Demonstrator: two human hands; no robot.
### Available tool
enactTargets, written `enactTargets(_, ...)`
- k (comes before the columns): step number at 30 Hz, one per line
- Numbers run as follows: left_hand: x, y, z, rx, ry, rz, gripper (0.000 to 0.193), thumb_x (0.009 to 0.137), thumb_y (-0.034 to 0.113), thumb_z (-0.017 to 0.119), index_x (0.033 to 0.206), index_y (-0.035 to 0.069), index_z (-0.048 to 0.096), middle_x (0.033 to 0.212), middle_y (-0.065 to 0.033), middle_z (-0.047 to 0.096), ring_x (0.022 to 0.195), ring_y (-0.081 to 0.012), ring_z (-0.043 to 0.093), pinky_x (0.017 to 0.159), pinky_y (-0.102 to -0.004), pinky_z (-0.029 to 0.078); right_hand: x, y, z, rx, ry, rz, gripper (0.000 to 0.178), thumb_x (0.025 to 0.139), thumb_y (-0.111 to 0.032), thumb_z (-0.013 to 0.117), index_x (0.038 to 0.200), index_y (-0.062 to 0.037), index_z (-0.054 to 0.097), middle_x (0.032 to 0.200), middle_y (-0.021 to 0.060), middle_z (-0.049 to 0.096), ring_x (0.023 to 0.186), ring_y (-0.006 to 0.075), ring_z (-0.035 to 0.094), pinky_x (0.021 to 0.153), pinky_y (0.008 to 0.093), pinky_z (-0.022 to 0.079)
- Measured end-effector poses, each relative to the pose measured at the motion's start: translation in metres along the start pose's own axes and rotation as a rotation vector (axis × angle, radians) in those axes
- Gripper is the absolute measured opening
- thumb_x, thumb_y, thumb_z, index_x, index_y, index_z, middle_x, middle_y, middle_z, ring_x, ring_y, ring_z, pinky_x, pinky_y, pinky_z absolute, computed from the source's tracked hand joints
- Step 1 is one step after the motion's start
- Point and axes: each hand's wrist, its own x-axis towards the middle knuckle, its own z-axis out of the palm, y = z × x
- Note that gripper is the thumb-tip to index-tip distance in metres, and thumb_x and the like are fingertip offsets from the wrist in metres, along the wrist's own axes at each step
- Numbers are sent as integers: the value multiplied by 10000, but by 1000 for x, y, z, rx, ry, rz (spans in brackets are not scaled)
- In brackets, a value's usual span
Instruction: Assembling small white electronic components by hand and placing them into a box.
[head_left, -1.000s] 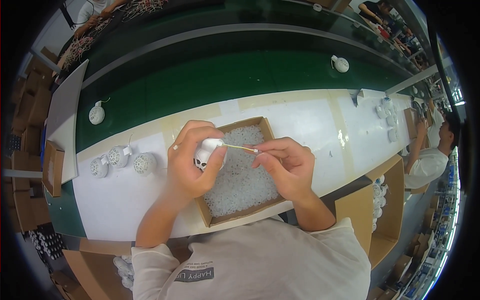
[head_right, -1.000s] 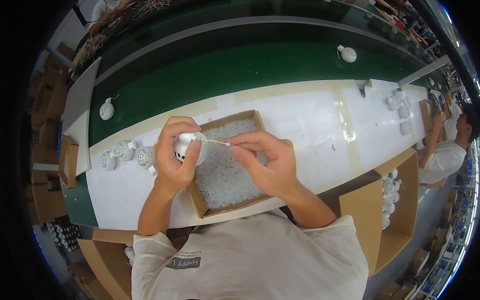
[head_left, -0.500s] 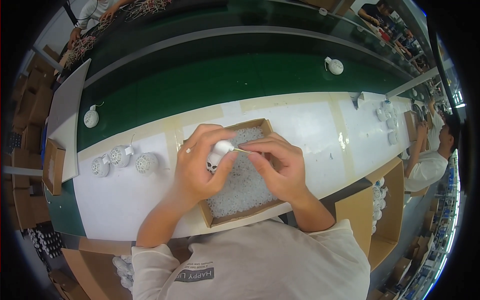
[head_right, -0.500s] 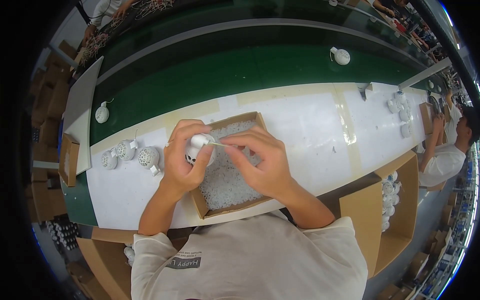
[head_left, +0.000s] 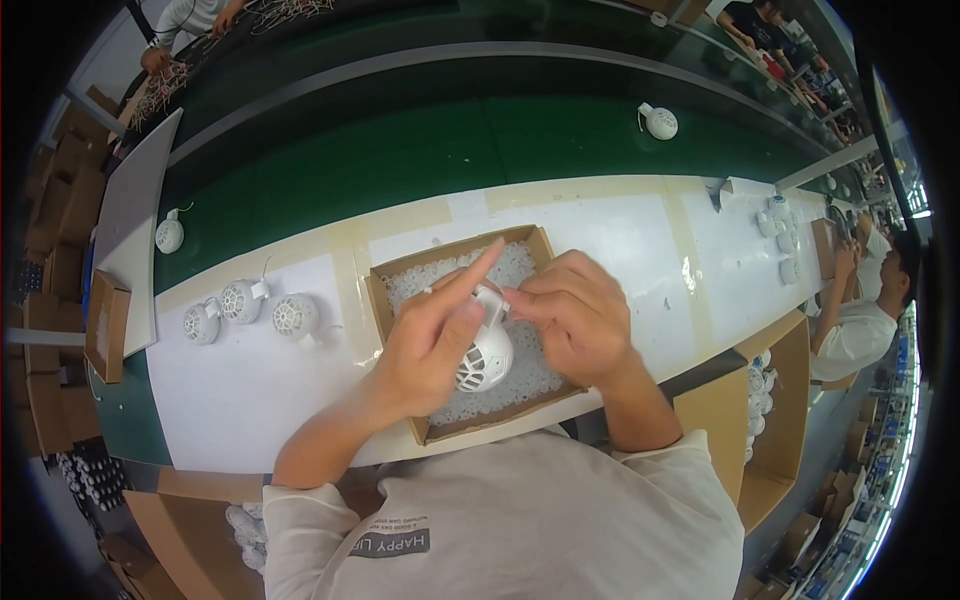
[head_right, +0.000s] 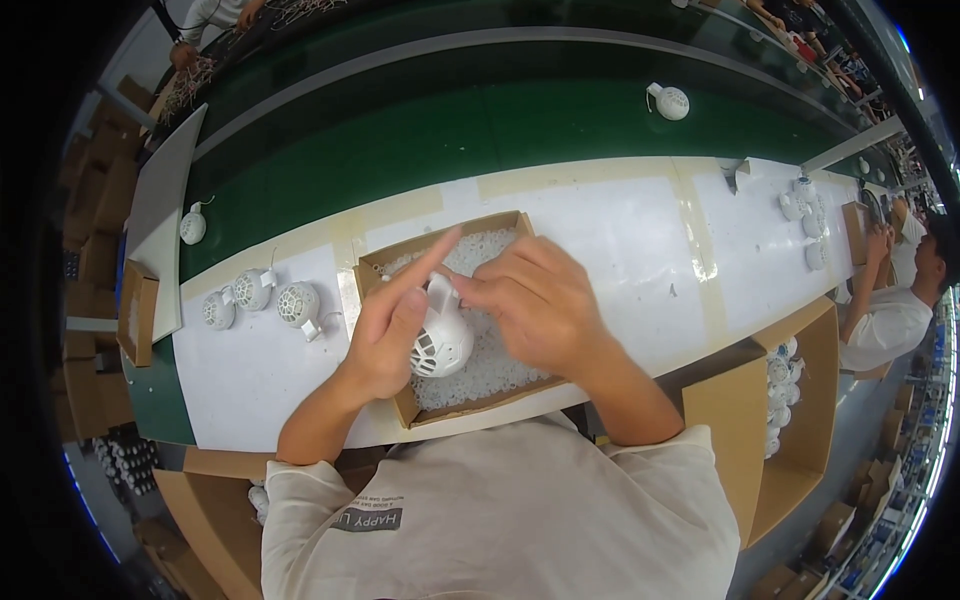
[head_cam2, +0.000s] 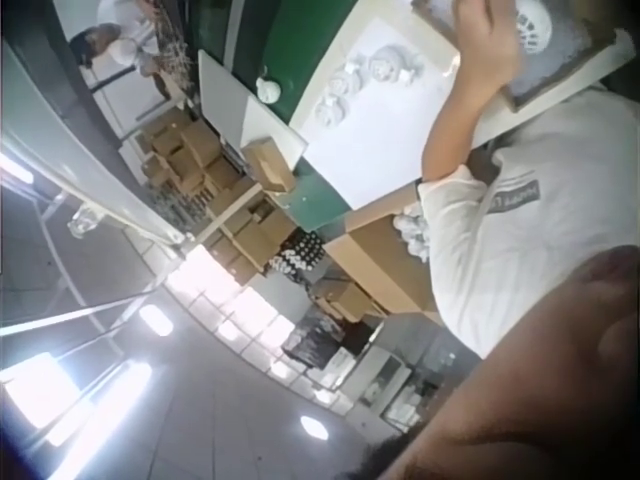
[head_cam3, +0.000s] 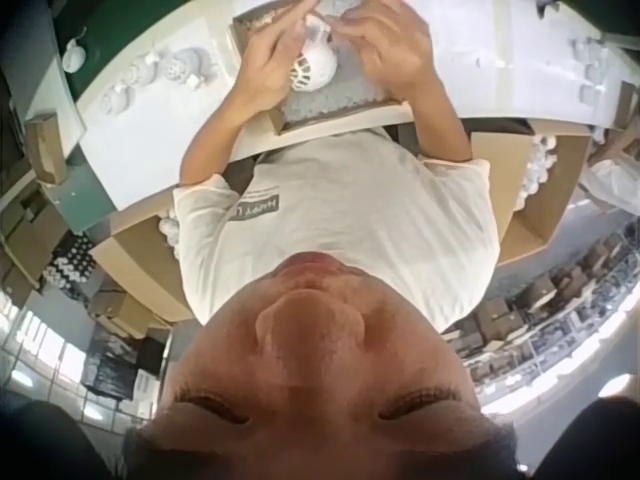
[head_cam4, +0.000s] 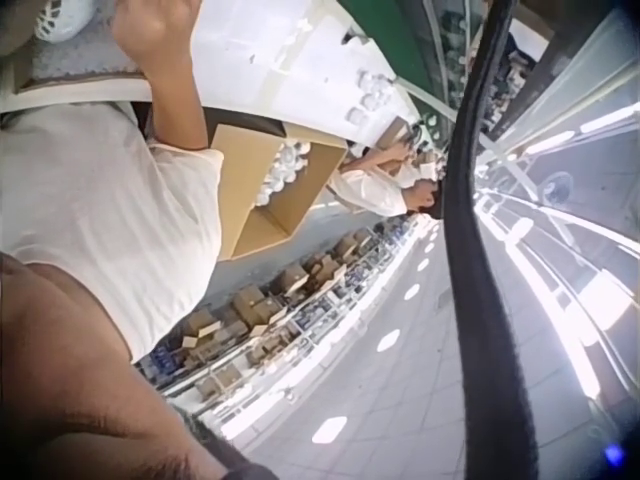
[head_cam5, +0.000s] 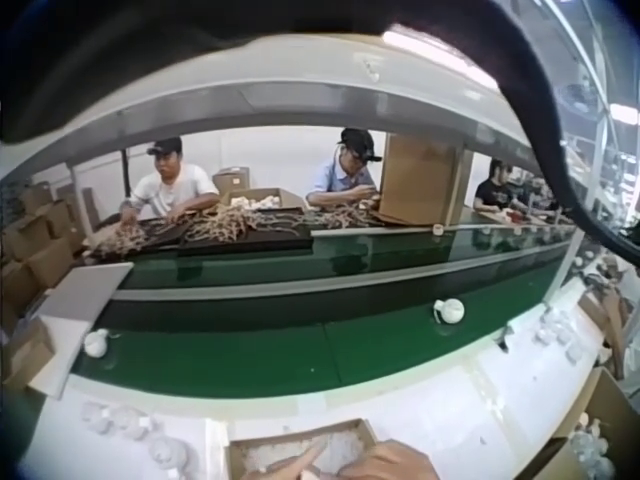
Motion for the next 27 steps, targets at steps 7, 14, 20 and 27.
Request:
enactTargets(7,3,-1,8,-15,4,-127,487,1040,259,443,1428,-34,469,956,-177,628,856,-305,600,806,-346,481,18,-1,-16,-207,-217,-135,191,639,22,771,807,-12,686,702,52,629,642,228,563,562,338,442)
enactTargets(14,1,5,15,505,99,181,463,981,165,533,1395,-41,499,851,-178,571,730,-333,558,682,-388,473,10,4,-14,10,-214,75,167,662,7,779,802,-9,691,711,72,629,656,234,569,571,340,443)
enactTargets(20,-46,37,-36,562,65,120,516,893,117,595,1386,-18,527,870,-177,584,752,-312,563,701,-363,472,14,-24,6,395,-326,273,249,737,-38,760,980,-16,706,818,111,655,744,265,593,664,349,470)
enactTargets(27,-207,73,-128,735,507,-655,427,908,123,601,1332,63,600,956,-177,641,855,-317,591,807,-368,485,-17,19,26,-70,-795,319,177,751,-102,770,906,-51,701,810,115,677,786,306,627,694,393,504)
